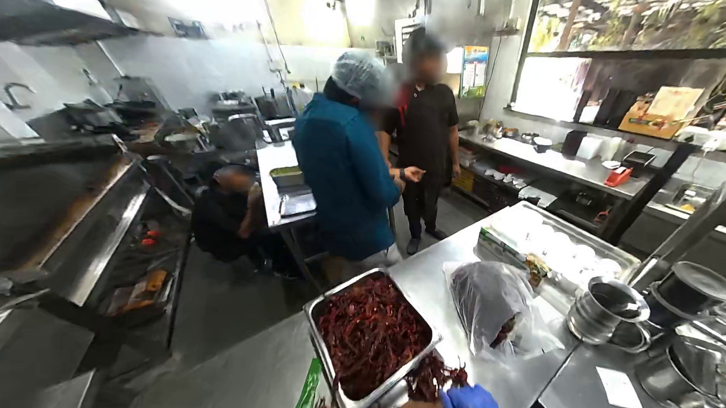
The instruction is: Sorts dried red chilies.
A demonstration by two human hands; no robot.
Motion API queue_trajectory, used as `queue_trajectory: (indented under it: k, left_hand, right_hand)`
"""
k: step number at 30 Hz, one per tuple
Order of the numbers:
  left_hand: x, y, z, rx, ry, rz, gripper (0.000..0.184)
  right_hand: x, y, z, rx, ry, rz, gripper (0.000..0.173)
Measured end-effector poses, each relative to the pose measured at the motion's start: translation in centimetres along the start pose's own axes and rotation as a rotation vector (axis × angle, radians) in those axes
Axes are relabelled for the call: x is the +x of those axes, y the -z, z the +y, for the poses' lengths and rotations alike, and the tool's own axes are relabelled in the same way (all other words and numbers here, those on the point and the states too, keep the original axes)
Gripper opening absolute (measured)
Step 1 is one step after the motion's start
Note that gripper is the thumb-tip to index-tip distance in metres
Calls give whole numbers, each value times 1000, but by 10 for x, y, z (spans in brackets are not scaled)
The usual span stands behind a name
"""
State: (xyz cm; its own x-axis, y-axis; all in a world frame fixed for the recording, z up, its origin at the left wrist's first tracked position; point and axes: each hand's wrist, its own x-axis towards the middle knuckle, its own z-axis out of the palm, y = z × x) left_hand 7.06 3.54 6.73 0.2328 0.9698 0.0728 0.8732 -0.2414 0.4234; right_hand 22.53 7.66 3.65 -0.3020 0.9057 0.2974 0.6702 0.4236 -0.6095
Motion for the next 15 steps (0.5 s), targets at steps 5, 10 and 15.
queue_trajectory:
  k: [5, 10, 15]
  left_hand:
    - [-18, 17, 14, 116, -82, -103, 11]
    - [19, 63, -52, 9, 302, -88, 37]
    - [31, 71, -91, -98, 391, 411, 96]
  right_hand:
    - [-19, -12, 27, -309, -3, 44, 34]
    - [-29, 4, 70, 57, -455, -347, 53]
    - [-25, 24, 80, 96, -509, -204, 42]
